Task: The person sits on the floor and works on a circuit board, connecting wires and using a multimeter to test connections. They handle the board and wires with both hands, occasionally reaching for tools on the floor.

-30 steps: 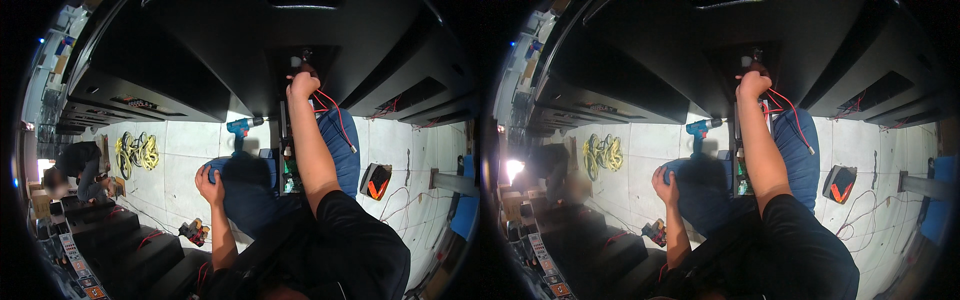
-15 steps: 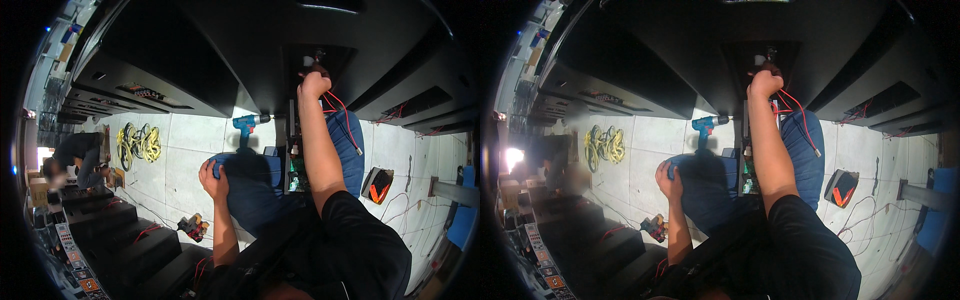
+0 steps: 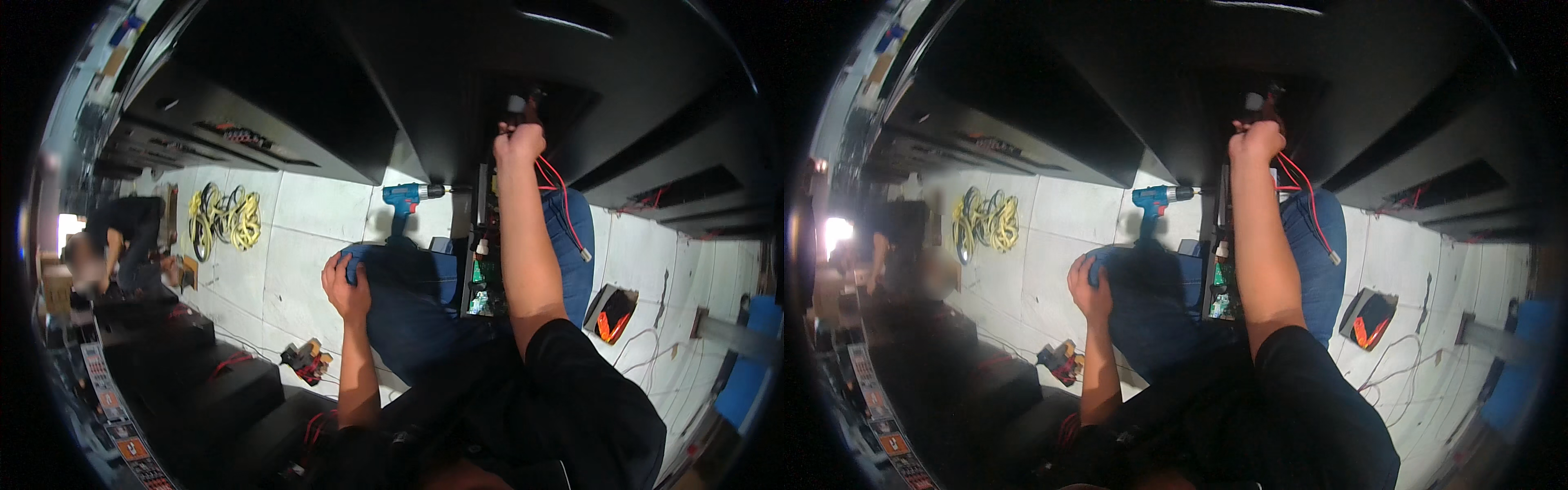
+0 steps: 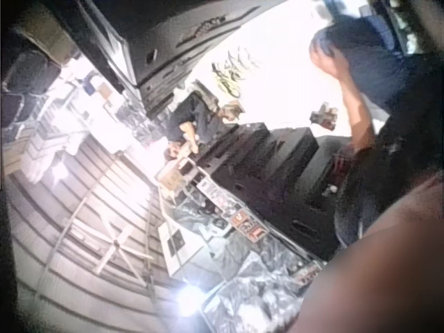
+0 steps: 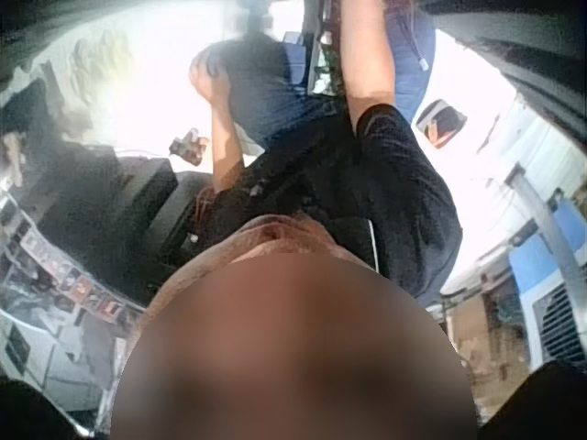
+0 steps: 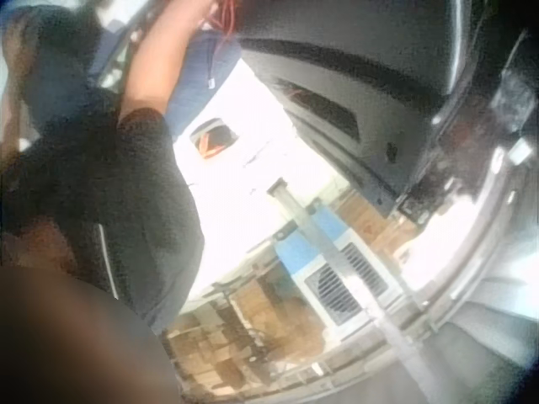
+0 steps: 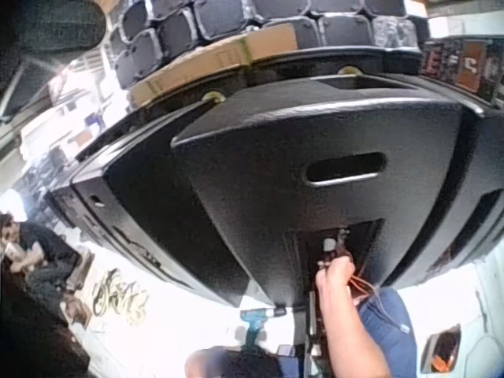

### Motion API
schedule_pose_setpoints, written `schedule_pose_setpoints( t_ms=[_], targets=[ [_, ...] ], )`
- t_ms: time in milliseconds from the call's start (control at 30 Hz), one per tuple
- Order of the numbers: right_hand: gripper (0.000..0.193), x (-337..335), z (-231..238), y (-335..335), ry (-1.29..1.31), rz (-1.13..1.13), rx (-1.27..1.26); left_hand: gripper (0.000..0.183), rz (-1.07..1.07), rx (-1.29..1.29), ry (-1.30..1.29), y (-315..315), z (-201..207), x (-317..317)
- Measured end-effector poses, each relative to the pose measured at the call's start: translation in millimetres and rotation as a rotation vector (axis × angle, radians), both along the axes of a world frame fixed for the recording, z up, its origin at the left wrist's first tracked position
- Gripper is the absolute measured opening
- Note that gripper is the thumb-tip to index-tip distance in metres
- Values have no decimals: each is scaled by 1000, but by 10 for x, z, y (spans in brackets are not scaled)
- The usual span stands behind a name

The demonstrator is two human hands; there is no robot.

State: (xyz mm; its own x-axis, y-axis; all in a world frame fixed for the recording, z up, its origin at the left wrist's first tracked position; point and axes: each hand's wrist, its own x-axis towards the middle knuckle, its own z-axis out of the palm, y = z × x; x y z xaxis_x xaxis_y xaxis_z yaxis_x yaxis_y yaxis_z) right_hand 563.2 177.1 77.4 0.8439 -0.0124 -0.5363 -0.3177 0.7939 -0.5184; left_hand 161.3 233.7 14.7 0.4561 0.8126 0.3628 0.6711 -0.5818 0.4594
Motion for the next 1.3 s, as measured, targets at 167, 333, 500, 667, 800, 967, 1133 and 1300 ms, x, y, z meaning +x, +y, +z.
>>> schedule_pose_setpoints(
  t_ms=[167,333,500,667,800,967,1133,1300],
  targets=[
    [15,295,-382,-224,-109,302,189,29,-14,29,-38,21,85,32],
    [12,158,-191,-210,-9,328,156,27,50,13,-2,-20,195,46],
    [8,302,-324,-204,30,362,205,28,8,85,-34,10,29,-4],
    [19,5,41,-154,51,371,-46,26,73,-4,43,-49,131,46],
    [22,-229,-104,-414,-328,517,-265,28,64,-17,20,-32,97,77],
    [31,-746,-110,-1262,-908,586,-910,29,54,58,-39,-27,76,-11],
    [36,-662,-51,-2177,-981,600,-1182,27,52,91,96,-116,89,5],
    [27,-322,-151,-2770,-919,824,-1268,32,-234,-209,57,-622,152,465]
  ],
)
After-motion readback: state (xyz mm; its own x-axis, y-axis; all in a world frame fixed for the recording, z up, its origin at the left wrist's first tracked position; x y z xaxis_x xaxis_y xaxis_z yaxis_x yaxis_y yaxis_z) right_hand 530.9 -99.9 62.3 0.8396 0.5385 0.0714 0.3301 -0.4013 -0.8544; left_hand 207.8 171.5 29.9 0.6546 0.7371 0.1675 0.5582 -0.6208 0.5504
